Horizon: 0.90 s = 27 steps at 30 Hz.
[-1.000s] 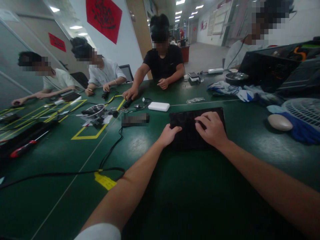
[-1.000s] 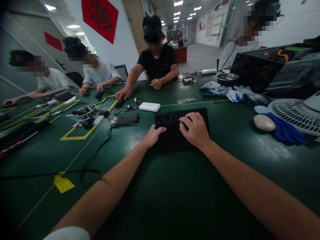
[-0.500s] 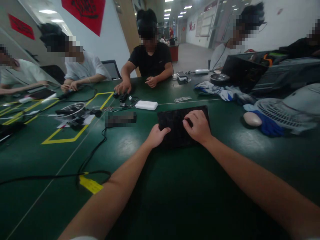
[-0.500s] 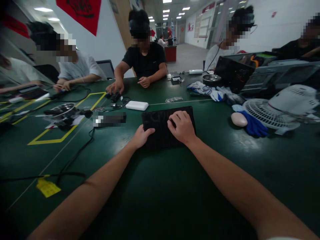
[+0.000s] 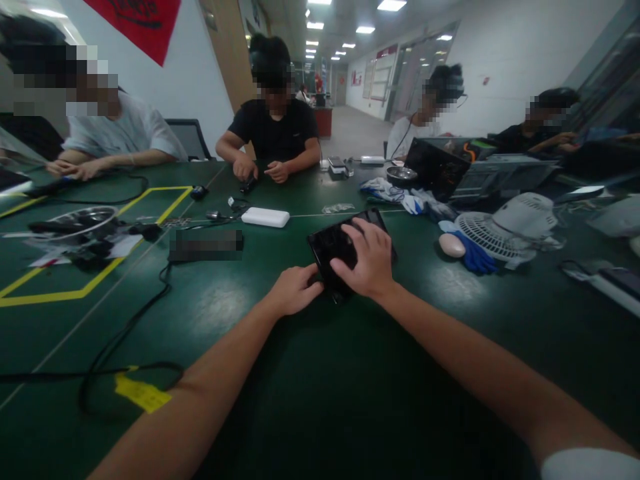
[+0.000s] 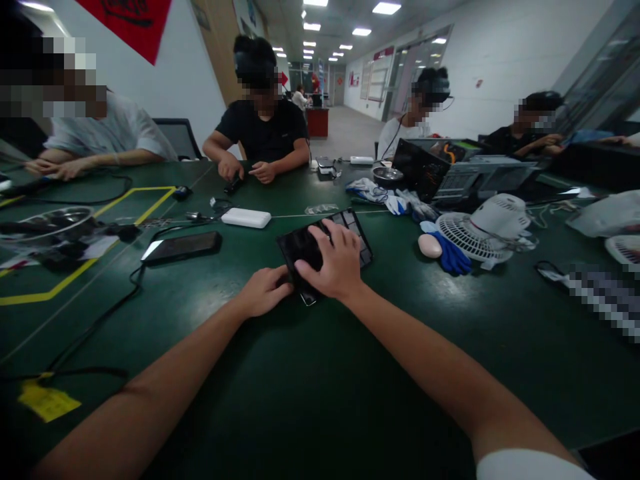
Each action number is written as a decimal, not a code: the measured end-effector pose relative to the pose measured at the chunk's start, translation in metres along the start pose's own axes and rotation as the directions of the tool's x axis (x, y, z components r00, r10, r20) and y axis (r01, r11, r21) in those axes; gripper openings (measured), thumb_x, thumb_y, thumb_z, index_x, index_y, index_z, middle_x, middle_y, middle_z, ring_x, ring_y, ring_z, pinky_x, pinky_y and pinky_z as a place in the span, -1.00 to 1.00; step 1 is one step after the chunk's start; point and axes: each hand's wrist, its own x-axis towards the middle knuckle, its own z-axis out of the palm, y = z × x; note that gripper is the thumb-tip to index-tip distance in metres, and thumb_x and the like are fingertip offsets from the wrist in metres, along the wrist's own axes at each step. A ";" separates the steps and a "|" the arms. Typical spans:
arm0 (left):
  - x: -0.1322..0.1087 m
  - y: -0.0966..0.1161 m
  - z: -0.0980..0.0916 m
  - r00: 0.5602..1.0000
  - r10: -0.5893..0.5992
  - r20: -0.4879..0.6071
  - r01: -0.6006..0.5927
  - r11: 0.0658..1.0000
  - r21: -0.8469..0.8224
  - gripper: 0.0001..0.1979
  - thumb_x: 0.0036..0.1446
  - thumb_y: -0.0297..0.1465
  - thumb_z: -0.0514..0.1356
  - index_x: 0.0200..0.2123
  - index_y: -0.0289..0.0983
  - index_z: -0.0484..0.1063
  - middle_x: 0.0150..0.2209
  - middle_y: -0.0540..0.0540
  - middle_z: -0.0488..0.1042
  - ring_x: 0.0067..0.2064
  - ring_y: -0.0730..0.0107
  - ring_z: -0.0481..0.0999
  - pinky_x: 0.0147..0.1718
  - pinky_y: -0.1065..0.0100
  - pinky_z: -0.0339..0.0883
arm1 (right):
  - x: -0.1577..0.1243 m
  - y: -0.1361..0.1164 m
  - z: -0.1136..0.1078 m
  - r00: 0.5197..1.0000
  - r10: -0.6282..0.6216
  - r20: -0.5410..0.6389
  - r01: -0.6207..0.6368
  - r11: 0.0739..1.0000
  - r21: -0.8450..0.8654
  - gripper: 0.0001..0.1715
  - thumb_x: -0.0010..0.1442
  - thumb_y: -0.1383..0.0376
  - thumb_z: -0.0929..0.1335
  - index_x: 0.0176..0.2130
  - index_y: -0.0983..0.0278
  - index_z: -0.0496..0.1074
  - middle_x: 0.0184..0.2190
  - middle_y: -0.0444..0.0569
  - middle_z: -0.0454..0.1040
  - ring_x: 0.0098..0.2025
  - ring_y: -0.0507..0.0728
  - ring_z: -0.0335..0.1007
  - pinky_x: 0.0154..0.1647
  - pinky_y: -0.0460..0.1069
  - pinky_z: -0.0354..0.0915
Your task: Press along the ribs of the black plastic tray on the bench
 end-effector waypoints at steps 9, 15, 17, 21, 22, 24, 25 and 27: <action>0.004 -0.006 -0.001 0.986 -0.105 -0.132 0.097 0.993 -0.061 -0.75 0.10 -0.42 0.11 -0.15 -0.20 0.49 -0.47 0.02 0.48 -0.42 0.31 0.46 -0.38 0.32 0.19 | -0.018 -0.001 0.008 0.958 0.070 0.277 -0.034 0.991 -0.131 -0.07 0.13 0.00 0.40 0.38 0.16 0.15 0.40 0.26 0.12 0.36 0.49 0.08 0.20 0.39 0.19; 0.003 -0.007 -0.001 0.991 -0.102 -0.092 0.101 0.995 -0.015 -0.77 0.15 -0.36 0.12 -0.18 -0.19 0.53 -0.43 0.00 0.52 -0.40 0.32 0.47 -0.38 0.31 0.18 | -0.011 0.079 -0.005 0.932 0.203 0.300 -0.153 0.971 -0.182 -0.19 0.25 0.29 0.26 0.43 0.10 0.08 0.21 0.14 0.43 0.08 0.34 0.42 -0.10 0.20 0.44; 0.004 -0.008 -0.001 0.991 -0.101 -0.088 0.101 0.995 -0.005 -0.78 0.16 -0.34 0.11 -0.19 -0.19 0.53 -0.42 -0.01 0.52 -0.40 0.32 0.47 -0.38 0.30 0.18 | -0.010 0.108 -0.008 0.922 0.250 0.296 -0.198 0.961 -0.194 -0.21 0.26 0.34 0.23 0.43 0.11 0.11 0.14 0.12 0.49 0.04 0.34 0.45 -0.12 0.21 0.45; 0.004 -0.009 -0.001 0.991 -0.108 -0.084 0.110 0.994 0.017 -0.79 0.17 -0.32 0.11 -0.21 -0.17 0.53 -0.42 -0.01 0.53 -0.39 0.31 0.48 -0.37 0.30 0.18 | -0.012 0.159 -0.009 0.917 0.335 0.217 -0.298 0.937 -0.184 -0.36 0.28 0.32 0.20 0.32 0.30 0.32 0.04 0.20 0.56 -0.03 0.33 0.50 0.01 0.23 0.41; 0.004 -0.008 -0.001 0.990 -0.113 -0.082 0.115 0.993 0.020 -0.79 0.18 -0.32 0.11 -0.20 -0.17 0.53 -0.42 0.00 0.53 -0.39 0.31 0.48 -0.37 0.30 0.19 | -0.014 0.168 -0.009 0.915 0.352 0.197 -0.319 0.930 -0.183 -0.37 0.28 0.32 0.20 0.30 0.33 0.34 0.02 0.21 0.57 -0.02 0.33 0.51 0.05 0.23 0.40; 0.004 -0.007 -0.002 0.990 -0.121 -0.071 0.123 0.992 0.023 -0.79 0.19 -0.31 0.11 -0.20 -0.16 0.53 -0.42 0.00 0.54 -0.38 0.31 0.49 -0.37 0.30 0.18 | -0.018 0.182 -0.007 0.908 0.388 0.161 -0.360 0.916 -0.176 -0.39 0.28 0.30 0.21 0.25 0.37 0.39 0.02 0.22 0.57 0.00 0.33 0.51 0.10 0.25 0.37; 0.004 -0.006 -0.002 0.990 -0.122 -0.065 0.124 0.992 0.024 -0.79 0.19 -0.30 0.11 -0.21 -0.16 0.53 -0.42 0.00 0.54 -0.38 0.31 0.49 -0.37 0.30 0.18 | -0.020 0.187 -0.006 0.904 0.402 0.147 -0.377 0.910 -0.171 -0.41 0.27 0.28 0.22 0.23 0.38 0.42 0.02 0.22 0.58 0.01 0.34 0.51 0.11 0.26 0.36; 0.004 -0.005 -0.003 0.990 -0.129 -0.054 0.130 0.991 0.026 -0.79 0.19 -0.30 0.11 -0.21 -0.16 0.54 -0.43 0.00 0.53 -0.39 0.31 0.49 -0.37 0.30 0.18 | -0.024 0.193 -0.004 0.899 0.418 0.133 -0.398 0.905 -0.153 -0.43 0.28 0.24 0.24 0.19 0.37 0.45 0.02 0.21 0.59 0.01 0.34 0.51 0.13 0.27 0.35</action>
